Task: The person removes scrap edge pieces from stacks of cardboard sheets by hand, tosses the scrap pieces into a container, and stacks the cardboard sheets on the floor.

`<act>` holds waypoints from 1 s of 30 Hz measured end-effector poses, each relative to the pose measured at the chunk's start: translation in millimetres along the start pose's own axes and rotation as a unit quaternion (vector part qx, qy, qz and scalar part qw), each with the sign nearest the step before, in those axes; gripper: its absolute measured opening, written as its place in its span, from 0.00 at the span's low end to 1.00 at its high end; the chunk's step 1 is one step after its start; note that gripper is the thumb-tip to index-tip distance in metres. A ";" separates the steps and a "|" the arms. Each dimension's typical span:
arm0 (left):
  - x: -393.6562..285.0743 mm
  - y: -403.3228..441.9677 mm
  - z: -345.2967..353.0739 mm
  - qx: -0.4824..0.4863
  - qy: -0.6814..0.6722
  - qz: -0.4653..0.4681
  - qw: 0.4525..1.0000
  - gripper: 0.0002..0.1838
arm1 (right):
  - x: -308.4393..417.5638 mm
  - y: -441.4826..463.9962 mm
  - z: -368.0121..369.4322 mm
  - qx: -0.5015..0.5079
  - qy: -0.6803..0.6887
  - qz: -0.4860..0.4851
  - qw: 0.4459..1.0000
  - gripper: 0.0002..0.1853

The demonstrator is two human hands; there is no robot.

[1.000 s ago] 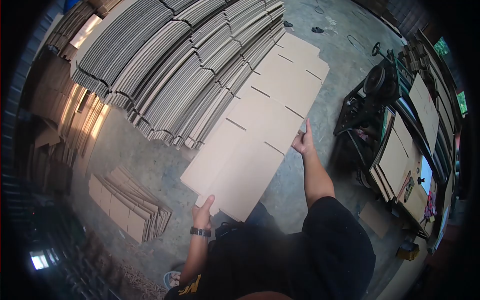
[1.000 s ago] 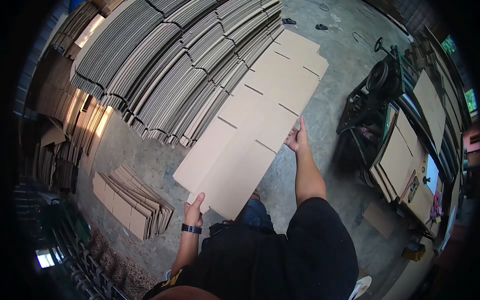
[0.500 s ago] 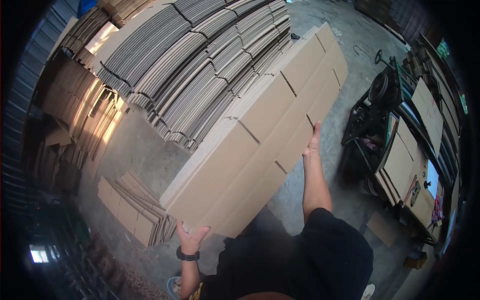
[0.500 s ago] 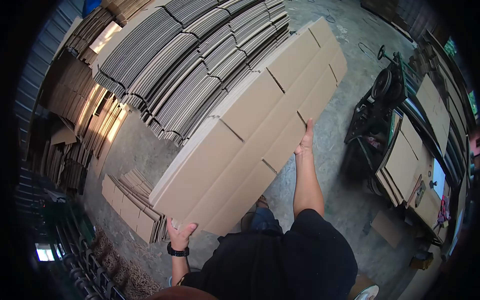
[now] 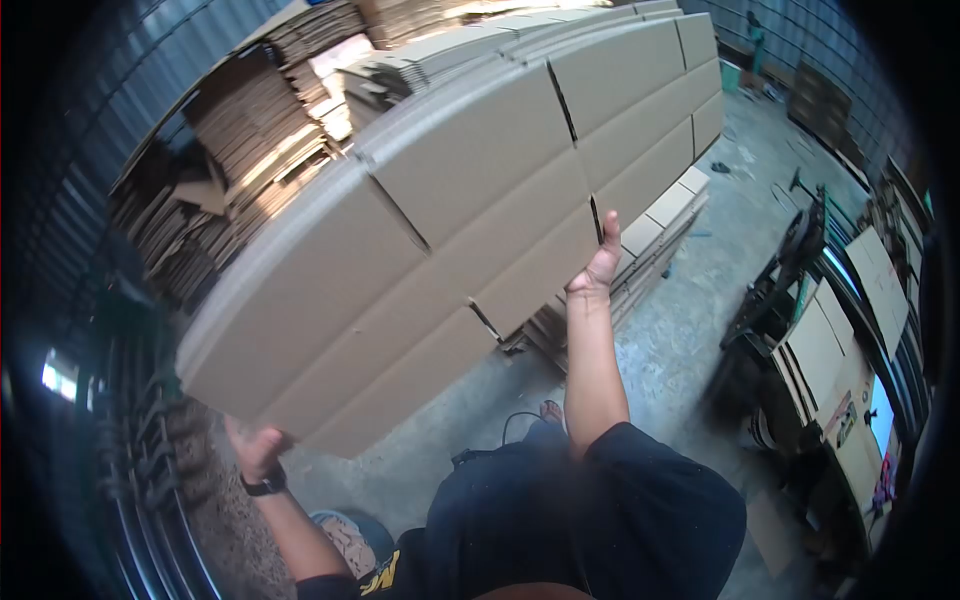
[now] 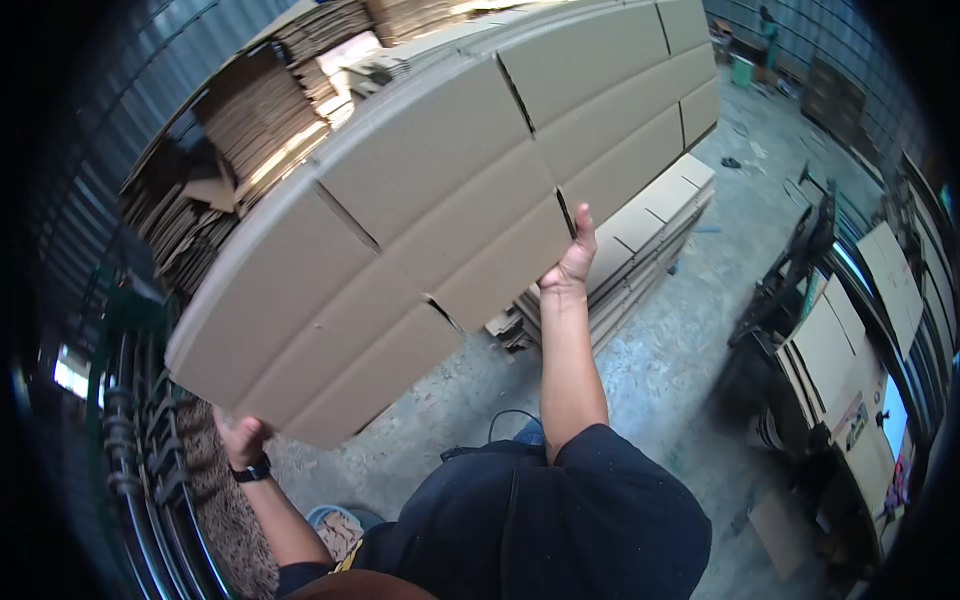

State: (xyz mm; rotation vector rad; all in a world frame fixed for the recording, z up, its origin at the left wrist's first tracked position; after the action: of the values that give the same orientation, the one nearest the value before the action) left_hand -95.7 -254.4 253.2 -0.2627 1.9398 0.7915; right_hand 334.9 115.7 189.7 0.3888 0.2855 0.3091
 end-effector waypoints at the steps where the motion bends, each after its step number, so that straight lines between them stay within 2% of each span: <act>1: -4.0 -13.2 -26.0 -0.005 -0.025 0.007 1.000 0.59 | -14.6 -4.6 20.0 0.009 -0.002 -0.003 1.000 0.24; 2: -14.7 -20.0 -56.7 -0.039 -0.153 0.068 0.985 0.61 | -44.7 -0.1 39.7 0.027 -0.004 0.001 1.000 0.23; 3: -65.8 -22.4 -53.5 0.042 -0.251 0.142 0.957 0.52 | -73.6 1.2 60.1 0.042 -0.007 0.008 0.999 0.23; 4: -32.6 -37.9 -84.7 0.179 -0.361 0.247 0.882 0.49 | -104.5 -0.7 84.2 0.026 0.008 0.024 0.999 0.22; 5: 18.2 -63.6 -120.8 0.317 -0.444 0.344 0.765 0.45 | -134.6 -1.3 108.8 0.025 0.007 0.031 0.999 0.23; 6: 77.5 -102.7 -107.4 0.023 -0.445 0.080 0.892 0.41 | -161.2 -5.7 123.6 0.020 0.008 0.029 0.999 0.24; 7: 81.5 -114.7 -53.5 -0.042 -0.352 -0.014 0.935 0.44 | -187.0 -5.6 130.5 0.003 0.022 0.043 0.999 0.24; 8: 10.6 -110.6 18.1 0.013 -0.269 0.053 0.962 0.51 | -214.2 -12.2 146.4 0.000 -0.005 0.028 1.000 0.25; 9: -18.5 -105.3 53.9 0.070 -0.293 0.028 0.953 0.58 | -244.2 -22.4 161.6 0.004 0.005 0.042 0.999 0.24; 10: -51.9 -92.1 69.4 0.015 -0.306 0.058 0.950 0.60 | -273.2 -34.0 177.6 0.032 0.014 0.050 0.998 0.23; 12: -93.0 -45.8 49.1 -0.042 -0.455 0.137 0.879 0.54 | -325.7 -64.1 184.6 0.049 0.009 0.087 0.995 0.22; 13: -145.9 -32.2 27.9 -0.131 -0.485 0.153 0.851 0.49 | -350.9 -82.2 189.2 0.057 0.004 0.112 0.992 0.22; 14: -154.7 -29.5 -7.4 -0.294 -0.466 0.111 0.827 0.43 | -377.9 -97.1 178.3 0.019 -0.009 0.148 0.989 0.20; 15: -145.7 -31.6 -38.9 -0.347 -0.460 0.113 0.810 0.37 | -400.5 -101.2 152.0 0.113 -0.083 0.187 0.972 0.24; 17: -135.1 -50.0 -93.9 -0.401 -0.448 0.110 0.792 0.33 | -375.7 -121.9 138.9 0.167 -0.307 0.215 0.912 0.45; 18: -126.9 -60.0 -120.7 -0.400 -0.447 0.125 0.790 0.31 | -337.1 -103.5 90.4 0.092 -0.370 0.194 0.904 0.38; 19: -118.1 -69.4 -144.0 -0.388 -0.432 0.137 0.803 0.31 | -280.5 -79.8 74.5 0.004 -0.538 0.111 0.836 0.28; 20: -106.9 -81.4 -164.4 -0.382 -0.419 0.148 0.810 0.31 | -227.7 -56.6 40.1 -0.083 -0.238 0.069 0.965 0.20; 21: -91.7 -93.1 -181.8 -0.362 -0.417 0.142 0.821 0.31 | -170.6 -42.2 48.4 -0.017 -0.233 0.042 0.971 0.20; 22: -75.4 -105.6 -197.2 -0.343 -0.410 0.132 0.835 0.30 | -129.0 -29.1 48.3 0.034 -0.275 -0.012 0.961 0.29; 23: -60.1 -115.2 -207.9 -0.290 -0.421 0.149 0.847 0.31 | -112.1 -24.5 53.9 0.020 -0.166 0.083 0.982 0.41; 24: -49.5 -124.6 -213.1 -0.302 -0.410 0.139 0.849 0.31 | -120.1 -36.9 84.2 0.054 -0.199 0.111 0.972 0.54; 25: -39.3 -130.8 -215.4 -0.315 -0.397 0.123 0.853 0.30 | -124.7 -37.3 83.8 0.092 -0.239 0.147 0.955 0.62; 26: -26.0 -135.2 -219.2 -0.325 -0.385 0.108 0.857 0.30 | -143.5 -43.7 84.8 0.129 -0.270 0.200 0.933 0.64; 27: -1.4 -141.6 -225.8 -0.254 -0.411 0.100 0.870 0.30 | -125.3 -44.2 17.2 0.096 -0.296 0.268 0.912 0.60; 28: 12.7 -147.2 -232.0 -0.264 -0.403 0.084 0.872 0.30 | -111.3 -65.8 -28.8 -0.052 -0.441 0.207 0.872 0.54; 29: 23.9 -151.0 -237.5 -0.274 -0.380 0.034 0.883 0.32 | -86.9 -89.2 -97.0 -0.193 -0.417 0.176 0.870 0.48; 30: 39.4 -150.0 -239.7 -0.289 -0.362 -0.010 0.886 0.33 | -130.8 -113.6 -84.0 -0.124 -0.412 0.273 0.860 0.42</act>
State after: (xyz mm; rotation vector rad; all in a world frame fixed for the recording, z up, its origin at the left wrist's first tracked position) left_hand -212.8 -513.8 229.5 -0.2861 0.9691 1.2354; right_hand 214.9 -2.2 96.2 0.3085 -0.7244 0.6948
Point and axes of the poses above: each hand's wrist, its own y-axis towards the middle knuckle, its own z-axis out of the palm, x = y × z, the point moved 6 cm from there along y, towards the middle knuckle, and after that the axes turned 15 degrees about y, right-handed, at the moved point
